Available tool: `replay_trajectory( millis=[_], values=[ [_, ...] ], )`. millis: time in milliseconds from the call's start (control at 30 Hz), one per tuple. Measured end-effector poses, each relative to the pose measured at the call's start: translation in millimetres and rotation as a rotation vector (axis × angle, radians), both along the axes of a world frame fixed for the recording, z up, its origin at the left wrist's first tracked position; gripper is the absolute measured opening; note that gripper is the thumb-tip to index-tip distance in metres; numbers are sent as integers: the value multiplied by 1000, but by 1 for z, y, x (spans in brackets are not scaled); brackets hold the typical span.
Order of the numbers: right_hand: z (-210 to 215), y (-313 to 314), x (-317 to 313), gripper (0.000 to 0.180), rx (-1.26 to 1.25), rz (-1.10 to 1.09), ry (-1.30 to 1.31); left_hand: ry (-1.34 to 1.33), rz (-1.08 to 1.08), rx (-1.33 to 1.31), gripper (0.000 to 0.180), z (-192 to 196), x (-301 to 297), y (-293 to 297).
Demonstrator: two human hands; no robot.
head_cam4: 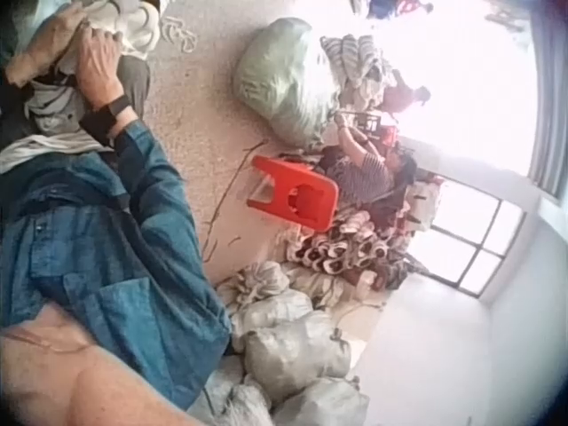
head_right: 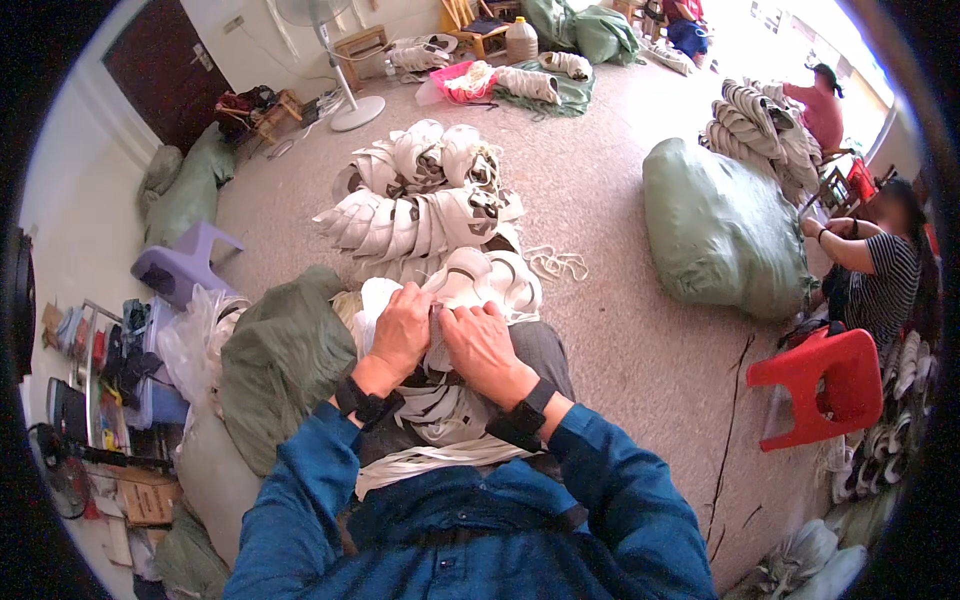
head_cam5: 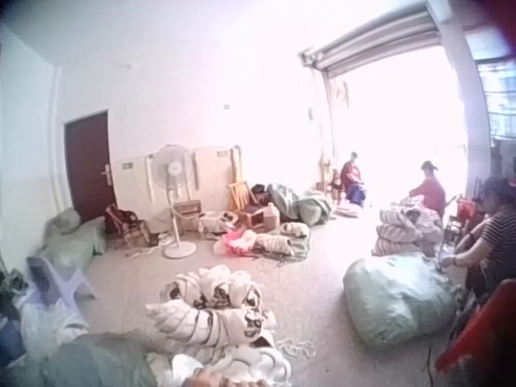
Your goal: The recorder is lacing white sneakers while sitting on the floor in a shoe manufacturing environment.
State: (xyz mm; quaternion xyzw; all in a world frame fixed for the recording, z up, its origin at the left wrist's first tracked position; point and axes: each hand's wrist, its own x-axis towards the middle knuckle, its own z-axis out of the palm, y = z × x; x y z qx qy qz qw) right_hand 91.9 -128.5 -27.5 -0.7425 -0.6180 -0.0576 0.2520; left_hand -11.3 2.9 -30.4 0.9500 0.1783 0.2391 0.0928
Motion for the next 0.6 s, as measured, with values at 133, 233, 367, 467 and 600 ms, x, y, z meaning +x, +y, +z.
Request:
replay_trajectory(
  millis=[133,233,367,467,600],
  values=[
    [-15,16,-5,9,31,-114,24,13,-83,-68,16,10,1,0],
    [-19,23,-3,8,127,-110,34,34,-101,-162,9,17,-2,2],
    [10,0,-2,7,-72,142,55,-68,-86,-302,12,18,-12,11],
    [16,-59,-32,10,-238,535,-91,-128,-67,-498,15,15,-19,11],
    [49,-96,-34,13,-251,653,297,-31,-27,-290,16,20,-23,-3]
  ],
)
